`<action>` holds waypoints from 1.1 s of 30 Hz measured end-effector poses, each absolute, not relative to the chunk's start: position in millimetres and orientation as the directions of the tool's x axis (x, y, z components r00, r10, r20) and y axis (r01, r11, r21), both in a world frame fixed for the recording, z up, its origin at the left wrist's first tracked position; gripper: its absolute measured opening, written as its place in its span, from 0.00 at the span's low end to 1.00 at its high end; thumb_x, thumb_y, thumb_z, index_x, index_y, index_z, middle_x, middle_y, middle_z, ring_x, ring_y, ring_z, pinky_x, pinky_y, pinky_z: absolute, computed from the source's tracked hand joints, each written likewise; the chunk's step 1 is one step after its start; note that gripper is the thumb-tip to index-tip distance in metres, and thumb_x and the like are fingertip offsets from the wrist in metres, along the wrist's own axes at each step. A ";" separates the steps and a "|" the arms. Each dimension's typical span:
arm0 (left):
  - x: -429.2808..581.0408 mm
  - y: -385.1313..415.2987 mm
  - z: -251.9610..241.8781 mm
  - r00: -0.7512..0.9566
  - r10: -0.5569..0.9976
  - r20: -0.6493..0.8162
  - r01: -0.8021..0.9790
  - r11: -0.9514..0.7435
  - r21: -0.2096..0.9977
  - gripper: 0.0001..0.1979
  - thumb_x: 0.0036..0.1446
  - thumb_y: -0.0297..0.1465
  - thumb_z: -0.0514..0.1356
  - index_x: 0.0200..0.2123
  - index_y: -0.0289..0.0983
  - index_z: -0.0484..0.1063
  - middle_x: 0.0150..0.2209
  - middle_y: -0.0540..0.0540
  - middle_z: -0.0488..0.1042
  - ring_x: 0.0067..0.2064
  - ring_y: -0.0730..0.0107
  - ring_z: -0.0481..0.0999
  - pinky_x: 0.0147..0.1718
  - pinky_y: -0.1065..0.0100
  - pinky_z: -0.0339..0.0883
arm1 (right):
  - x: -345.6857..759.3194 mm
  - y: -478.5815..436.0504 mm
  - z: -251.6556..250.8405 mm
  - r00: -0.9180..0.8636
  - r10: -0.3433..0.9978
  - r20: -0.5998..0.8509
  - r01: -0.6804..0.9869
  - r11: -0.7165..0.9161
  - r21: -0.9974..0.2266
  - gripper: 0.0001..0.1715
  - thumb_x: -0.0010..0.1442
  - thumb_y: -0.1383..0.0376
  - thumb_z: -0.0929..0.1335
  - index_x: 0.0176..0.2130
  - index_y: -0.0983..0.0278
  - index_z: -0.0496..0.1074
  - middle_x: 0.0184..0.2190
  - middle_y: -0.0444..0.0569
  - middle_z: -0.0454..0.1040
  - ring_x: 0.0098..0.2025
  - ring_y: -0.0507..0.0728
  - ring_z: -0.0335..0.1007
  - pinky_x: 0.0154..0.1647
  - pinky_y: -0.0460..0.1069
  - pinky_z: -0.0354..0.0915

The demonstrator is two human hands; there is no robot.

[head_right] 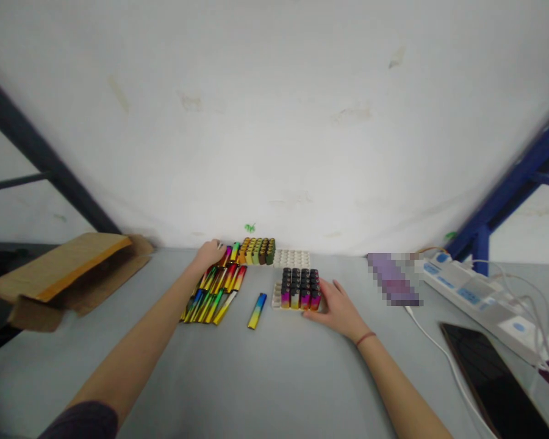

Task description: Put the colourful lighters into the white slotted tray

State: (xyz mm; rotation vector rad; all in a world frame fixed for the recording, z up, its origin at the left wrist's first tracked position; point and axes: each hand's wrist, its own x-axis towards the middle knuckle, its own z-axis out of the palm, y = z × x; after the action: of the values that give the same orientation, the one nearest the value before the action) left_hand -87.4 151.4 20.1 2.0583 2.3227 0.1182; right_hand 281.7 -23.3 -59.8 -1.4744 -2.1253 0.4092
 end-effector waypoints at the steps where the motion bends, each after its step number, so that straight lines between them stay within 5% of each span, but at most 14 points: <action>1: -90.1 151.3 20.3 -0.102 0.995 0.014 0.992 0.100 0.073 0.22 0.65 0.35 0.49 0.54 0.29 0.73 0.52 0.31 0.78 0.53 0.54 0.78 0.49 0.64 0.70 | 281.8 -23.3 -59.9 -0.274 0.930 0.244 0.775 0.364 -0.516 0.48 0.54 0.43 0.73 0.64 0.63 0.63 0.63 0.62 0.69 0.64 0.70 0.66 0.69 0.73 0.48; 8: -105.0 142.8 20.4 0.036 0.999 0.036 0.999 -0.037 0.028 0.21 0.59 0.23 0.51 0.52 0.32 0.76 0.51 0.36 0.79 0.54 0.59 0.77 0.52 0.68 0.67 | 282.5 -23.4 -62.7 -0.272 0.924 0.268 0.778 0.375 -0.504 0.48 0.54 0.44 0.73 0.65 0.63 0.63 0.62 0.63 0.70 0.64 0.71 0.66 0.69 0.73 0.50; 13: -102.2 131.9 22.9 0.052 0.997 0.057 0.998 -0.053 0.013 0.19 0.63 0.25 0.48 0.46 0.33 0.78 0.48 0.34 0.80 0.52 0.56 0.78 0.52 0.64 0.68 | 282.5 -23.8 -62.4 -0.273 0.923 0.269 0.775 0.377 -0.508 0.48 0.54 0.44 0.73 0.65 0.63 0.62 0.64 0.63 0.69 0.65 0.71 0.66 0.69 0.73 0.49; 17: -77.1 92.3 31.6 0.156 0.956 0.247 0.980 -0.181 0.084 0.19 0.65 0.29 0.46 0.47 0.34 0.76 0.51 0.34 0.77 0.55 0.56 0.74 0.57 0.61 0.64 | 282.2 -24.4 -60.2 -0.270 0.925 0.268 0.772 0.375 -0.514 0.48 0.54 0.44 0.73 0.65 0.62 0.63 0.64 0.62 0.69 0.64 0.71 0.66 0.69 0.73 0.50; 22: -26.9 0.2 22.4 0.373 0.928 -0.022 0.897 -0.354 0.265 0.19 0.62 0.48 0.55 0.45 0.42 0.75 0.38 0.40 0.80 0.42 0.55 0.79 0.43 0.62 0.69 | 282.0 -24.6 -58.5 -0.274 0.923 0.270 0.766 0.379 -0.519 0.48 0.54 0.44 0.73 0.66 0.61 0.63 0.64 0.61 0.69 0.64 0.72 0.66 0.69 0.74 0.50; 28: -4.0 -32.6 7.7 0.420 0.901 -0.109 0.891 -0.387 0.237 0.19 0.63 0.31 0.53 0.56 0.38 0.71 0.48 0.34 0.78 0.47 0.51 0.79 0.44 0.60 0.69 | 282.0 -23.4 -59.0 -0.281 0.927 0.249 0.769 0.372 -0.520 0.49 0.55 0.44 0.72 0.66 0.64 0.61 0.65 0.64 0.67 0.66 0.72 0.64 0.69 0.74 0.48; 33: -34.3 7.3 26.5 0.312 0.950 0.023 0.912 -0.306 0.275 0.18 0.66 0.35 0.53 0.55 0.38 0.70 0.47 0.38 0.78 0.48 0.55 0.79 0.49 0.62 0.68 | 282.3 -23.9 -60.0 -0.274 0.925 0.262 0.764 0.375 -0.525 0.49 0.55 0.45 0.73 0.67 0.62 0.61 0.65 0.63 0.67 0.66 0.72 0.64 0.69 0.75 0.49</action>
State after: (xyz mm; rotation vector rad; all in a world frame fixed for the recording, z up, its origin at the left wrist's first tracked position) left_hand -34.3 7.3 26.5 2.3660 1.7075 0.2668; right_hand 282.3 -23.9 -60.0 -1.4518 -2.1126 0.4028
